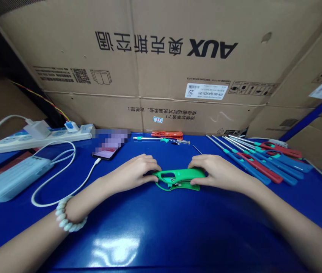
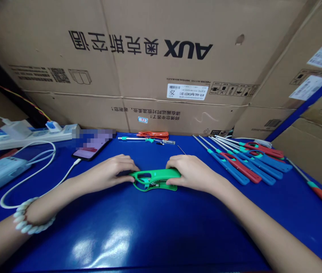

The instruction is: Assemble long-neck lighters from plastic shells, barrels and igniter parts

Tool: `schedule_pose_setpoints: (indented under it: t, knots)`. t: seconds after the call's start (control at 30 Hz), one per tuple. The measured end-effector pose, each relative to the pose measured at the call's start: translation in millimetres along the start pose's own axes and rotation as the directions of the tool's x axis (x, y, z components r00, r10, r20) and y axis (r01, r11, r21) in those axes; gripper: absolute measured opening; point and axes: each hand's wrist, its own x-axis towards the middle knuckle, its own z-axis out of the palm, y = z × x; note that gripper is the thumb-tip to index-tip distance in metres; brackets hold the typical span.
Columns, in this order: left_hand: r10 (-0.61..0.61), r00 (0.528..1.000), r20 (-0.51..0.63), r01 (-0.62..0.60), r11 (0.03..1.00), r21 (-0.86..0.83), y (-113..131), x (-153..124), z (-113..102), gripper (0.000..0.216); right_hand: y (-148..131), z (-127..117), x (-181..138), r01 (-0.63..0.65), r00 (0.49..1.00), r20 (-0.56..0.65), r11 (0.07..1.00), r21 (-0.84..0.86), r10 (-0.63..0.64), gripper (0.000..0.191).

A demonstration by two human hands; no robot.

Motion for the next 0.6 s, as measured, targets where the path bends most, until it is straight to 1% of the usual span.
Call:
schedule_pose_setpoints:
  t: [0.2,0.3,0.4,0.6]
  knots:
    - [-0.066,0.998,0.018,0.067,0.995,-0.069,3.2,-0.7,-5.0,0.008,-1.5,0.8,-1.2,0.034,0.999,0.030,0.999,0.036,-0.035,0.022]
    - [-0.095,0.995,0.009,0.096,0.992,-0.081,3.5,-0.7,-3.4,0.008,-1.7,1.2,-2.0,0.043,0.998,0.051,0.998,0.044,-0.045,0.021]
    - [-0.116,0.993,0.011,0.117,0.989,-0.089,2.6,-0.9,-2.1,0.008,-1.2,1.3,-2.0,0.032,0.997,0.064,0.999,0.037,-0.034,0.024]
    - [-0.115,0.993,0.015,0.116,0.991,-0.060,2.4,-1.6,-0.8,0.008,-1.5,3.6,-1.4,0.013,0.995,0.095,1.000,-0.021,-0.011,0.029]
